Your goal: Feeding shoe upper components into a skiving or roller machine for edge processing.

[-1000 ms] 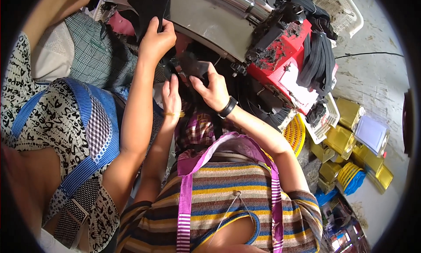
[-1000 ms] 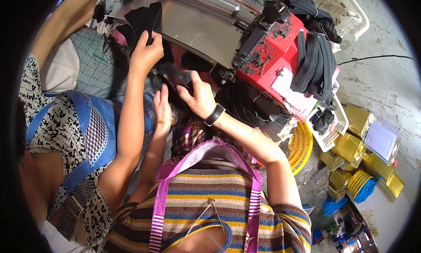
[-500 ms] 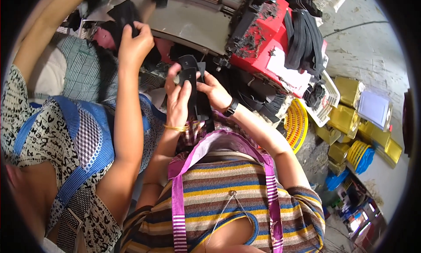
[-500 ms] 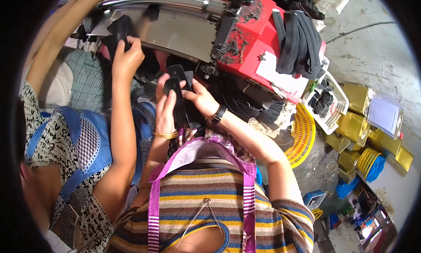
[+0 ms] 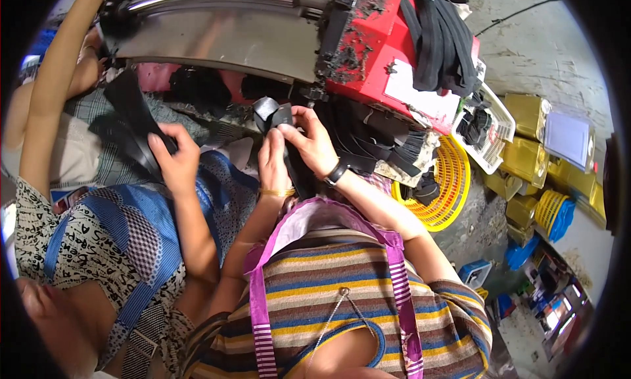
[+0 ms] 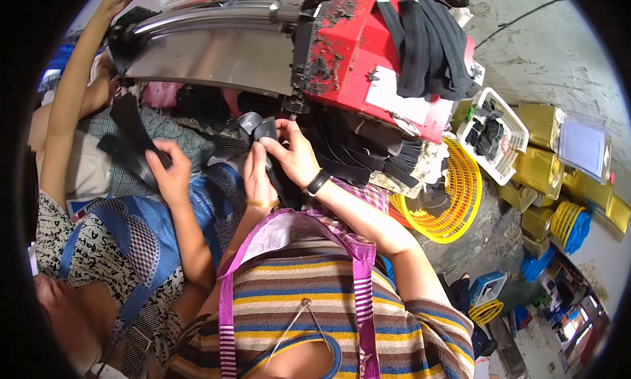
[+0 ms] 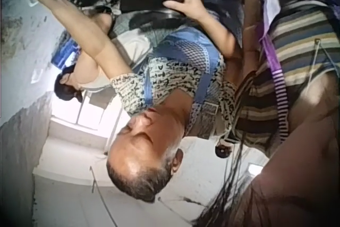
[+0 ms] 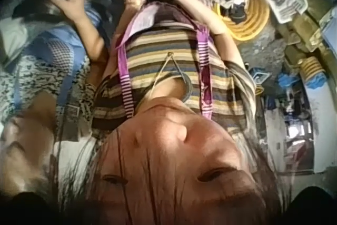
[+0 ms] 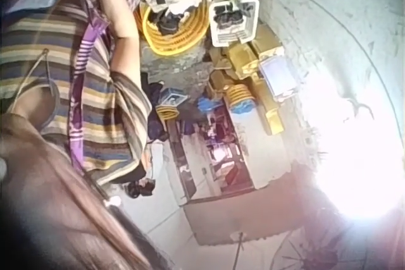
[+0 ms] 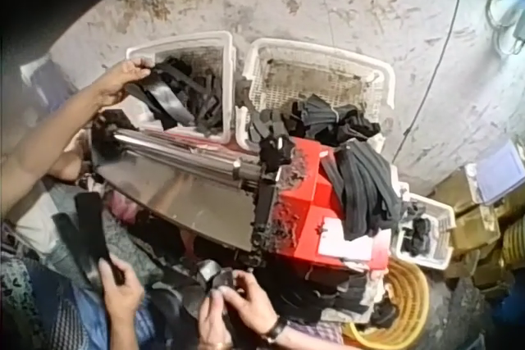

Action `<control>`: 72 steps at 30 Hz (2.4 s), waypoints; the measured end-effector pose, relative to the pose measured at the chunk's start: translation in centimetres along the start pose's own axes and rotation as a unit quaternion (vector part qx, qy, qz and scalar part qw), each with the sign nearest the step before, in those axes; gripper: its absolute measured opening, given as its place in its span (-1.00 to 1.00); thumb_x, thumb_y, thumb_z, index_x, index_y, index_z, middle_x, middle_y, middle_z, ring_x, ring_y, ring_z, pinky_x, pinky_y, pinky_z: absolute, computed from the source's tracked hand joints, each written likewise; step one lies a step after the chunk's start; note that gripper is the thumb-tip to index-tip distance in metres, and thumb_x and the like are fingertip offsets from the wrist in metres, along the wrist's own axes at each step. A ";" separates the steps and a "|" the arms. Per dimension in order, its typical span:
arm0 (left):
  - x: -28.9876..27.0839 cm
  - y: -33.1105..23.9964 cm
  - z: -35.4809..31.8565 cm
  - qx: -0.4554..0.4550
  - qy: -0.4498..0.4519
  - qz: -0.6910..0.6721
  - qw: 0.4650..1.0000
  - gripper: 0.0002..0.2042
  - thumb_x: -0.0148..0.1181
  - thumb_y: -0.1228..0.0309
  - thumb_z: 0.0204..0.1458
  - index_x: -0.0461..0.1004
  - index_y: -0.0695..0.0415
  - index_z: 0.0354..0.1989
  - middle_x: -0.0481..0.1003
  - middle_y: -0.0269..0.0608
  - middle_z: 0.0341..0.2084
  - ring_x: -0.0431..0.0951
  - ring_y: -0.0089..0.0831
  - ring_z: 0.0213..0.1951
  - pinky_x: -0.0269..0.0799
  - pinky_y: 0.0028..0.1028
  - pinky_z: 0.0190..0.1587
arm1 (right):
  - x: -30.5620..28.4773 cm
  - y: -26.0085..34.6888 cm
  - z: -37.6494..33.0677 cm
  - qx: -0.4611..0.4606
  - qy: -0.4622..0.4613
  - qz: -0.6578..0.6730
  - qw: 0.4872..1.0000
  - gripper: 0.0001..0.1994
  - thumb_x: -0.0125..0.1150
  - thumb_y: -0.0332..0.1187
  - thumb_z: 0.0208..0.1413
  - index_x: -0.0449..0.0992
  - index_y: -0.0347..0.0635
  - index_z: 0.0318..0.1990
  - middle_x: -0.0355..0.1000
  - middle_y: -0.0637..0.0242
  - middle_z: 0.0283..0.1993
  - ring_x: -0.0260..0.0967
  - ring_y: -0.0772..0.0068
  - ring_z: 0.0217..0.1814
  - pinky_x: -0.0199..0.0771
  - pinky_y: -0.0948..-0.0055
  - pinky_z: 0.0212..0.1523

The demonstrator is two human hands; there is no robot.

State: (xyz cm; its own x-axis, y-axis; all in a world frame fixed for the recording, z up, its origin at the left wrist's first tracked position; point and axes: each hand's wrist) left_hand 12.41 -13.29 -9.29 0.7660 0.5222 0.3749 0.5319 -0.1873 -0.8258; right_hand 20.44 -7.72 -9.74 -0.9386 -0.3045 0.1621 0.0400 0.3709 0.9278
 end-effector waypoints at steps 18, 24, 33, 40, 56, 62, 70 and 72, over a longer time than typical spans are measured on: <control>-3.4 -3.1 2.6 0.118 -0.031 -0.055 0.991 -0.39 0.02 0.57 0.01 -0.03 -0.15 0.22 0.34 -0.19 -0.24 0.47 -0.42 -0.41 0.46 -0.48 -0.38 | -3.1 2.2 -2.4 -0.213 0.019 -0.406 0.888 -0.83 0.07 -0.54 -0.07 0.38 -0.20 -0.26 0.33 0.14 -0.35 0.33 0.07 -0.40 0.39 0.35 -0.36; -4.5 -2.8 2.7 0.084 0.026 -0.006 0.996 -0.57 0.04 0.62 -0.04 0.20 0.13 0.06 0.40 -0.21 -0.32 0.49 -0.42 -0.39 0.44 -0.51 -0.33 | -7.2 0.5 -1.9 -0.289 0.018 -0.650 0.703 -0.71 0.14 -0.48 -0.13 0.37 -0.17 -0.17 0.30 0.21 -0.26 0.28 0.18 -0.21 0.35 0.34 -0.26; -3.6 -2.4 1.2 0.040 0.078 0.172 0.981 -0.73 0.21 0.51 -0.16 0.43 0.30 -0.23 0.49 -0.31 -0.37 0.44 -0.61 -0.31 0.37 -0.57 -0.22 | -0.3 3.7 -0.2 -0.140 0.028 -0.340 0.929 -0.76 0.30 -0.34 -0.15 0.40 -0.31 -0.42 0.30 0.29 -0.56 0.24 0.55 -0.52 0.26 0.54 -0.50; -2.2 -4.9 -0.3 -0.077 0.064 -0.082 0.992 -0.74 0.09 0.61 -0.06 0.38 0.26 -0.14 0.44 -0.29 -0.24 0.43 -0.56 -0.20 0.30 -0.56 -0.12 | -0.8 3.7 0.1 -0.080 0.043 -0.140 0.986 -0.75 0.25 -0.44 -0.11 0.47 -0.24 -0.21 0.33 0.40 -0.48 0.24 0.65 -0.43 0.25 0.63 -0.41; -3.1 -3.6 0.2 -0.192 0.118 -0.340 0.913 -0.63 -0.16 0.25 0.15 0.18 0.15 0.08 0.33 -0.26 -0.04 0.35 -0.44 -0.03 0.23 -0.40 0.06 | 0.3 6.7 1.9 -0.499 0.084 -0.343 0.791 -0.70 0.14 -0.61 -0.48 0.31 -0.16 -0.44 0.34 0.24 -0.12 0.25 0.12 -0.03 0.30 0.28 -0.09; -2.6 -3.8 0.2 -0.180 0.178 -0.334 0.908 -0.61 0.01 0.41 0.05 0.19 0.14 0.07 0.36 -0.21 -0.10 0.40 -0.39 -0.07 0.34 -0.44 -0.02 | 0.8 6.5 1.0 -0.435 0.165 -0.146 0.873 -0.80 -0.02 -0.66 -0.10 0.17 -0.12 -0.41 0.41 0.07 -0.12 0.20 -0.03 0.12 -0.08 -0.06 0.18; -2.3 -5.5 -0.8 -0.184 0.172 -0.320 0.913 -0.67 0.04 0.46 0.01 0.21 0.14 -0.02 0.40 -0.16 -0.24 0.49 -0.34 -0.29 0.48 -0.36 -0.26 | 1.8 7.3 1.5 -0.386 0.233 -0.113 0.886 -0.77 0.06 -0.60 -0.07 0.09 -0.16 -0.44 0.46 0.13 -0.28 0.39 0.18 -0.06 0.26 0.21 0.05; -2.6 -5.5 -1.6 -0.203 0.154 -0.278 0.926 -0.70 0.04 0.49 0.00 0.23 0.16 -0.06 0.43 -0.15 -0.32 0.51 -0.35 -0.39 0.48 -0.41 -0.36 | 1.8 7.3 0.5 -0.196 0.252 -0.066 0.945 -0.79 0.02 -0.58 -0.02 0.09 -0.17 -0.44 0.46 0.10 -0.28 0.41 0.18 -0.10 0.32 0.27 -0.02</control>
State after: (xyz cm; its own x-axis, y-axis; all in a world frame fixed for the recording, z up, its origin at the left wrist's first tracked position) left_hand 8.07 -14.90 -5.02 0.3660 0.3811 0.8490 0.9191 -0.2910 -0.2656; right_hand 18.84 -5.11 -2.89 -0.6655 -0.7417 0.0837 0.1506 -0.0236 0.9883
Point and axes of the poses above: each hand's wrist, its own z-axis towards the middle knuckle, its own x-axis out of the palm, y = z × x
